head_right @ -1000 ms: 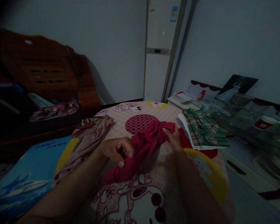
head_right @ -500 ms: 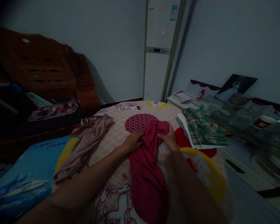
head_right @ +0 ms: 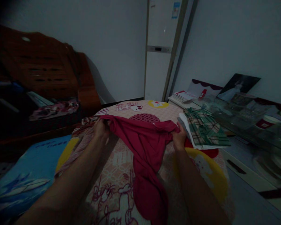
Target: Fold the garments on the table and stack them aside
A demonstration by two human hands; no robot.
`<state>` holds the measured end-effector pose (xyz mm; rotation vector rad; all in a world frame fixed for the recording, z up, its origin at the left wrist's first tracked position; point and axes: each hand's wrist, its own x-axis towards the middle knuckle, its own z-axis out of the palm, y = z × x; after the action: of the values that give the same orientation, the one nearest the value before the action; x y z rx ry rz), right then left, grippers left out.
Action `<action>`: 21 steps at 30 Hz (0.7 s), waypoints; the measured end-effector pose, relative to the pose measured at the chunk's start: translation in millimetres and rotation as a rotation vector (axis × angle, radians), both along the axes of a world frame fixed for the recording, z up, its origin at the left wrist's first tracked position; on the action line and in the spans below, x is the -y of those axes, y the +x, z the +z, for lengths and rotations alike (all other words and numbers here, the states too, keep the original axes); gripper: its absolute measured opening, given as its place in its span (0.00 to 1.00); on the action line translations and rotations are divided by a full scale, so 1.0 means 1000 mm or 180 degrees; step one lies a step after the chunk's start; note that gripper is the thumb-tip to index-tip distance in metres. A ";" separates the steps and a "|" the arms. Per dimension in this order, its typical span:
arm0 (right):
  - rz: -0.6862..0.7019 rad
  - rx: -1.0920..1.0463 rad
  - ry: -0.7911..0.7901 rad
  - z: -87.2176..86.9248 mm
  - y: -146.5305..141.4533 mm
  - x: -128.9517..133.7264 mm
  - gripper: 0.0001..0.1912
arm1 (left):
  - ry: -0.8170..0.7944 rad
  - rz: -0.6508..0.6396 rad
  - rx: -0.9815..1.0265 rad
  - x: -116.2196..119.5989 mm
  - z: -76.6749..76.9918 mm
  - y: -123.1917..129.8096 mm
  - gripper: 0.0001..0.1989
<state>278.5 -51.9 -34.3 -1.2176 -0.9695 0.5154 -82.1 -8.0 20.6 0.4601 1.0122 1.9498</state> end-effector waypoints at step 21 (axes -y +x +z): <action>0.1177 0.2066 -0.1271 0.035 -0.005 0.026 0.07 | -0.1210 -0.1799 -0.6111 0.023 -0.014 0.008 0.20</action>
<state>273.1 -77.9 0.9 -1.6191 -1.7230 0.6370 -74.1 -30.7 6.4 2.2028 1.8803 0.2799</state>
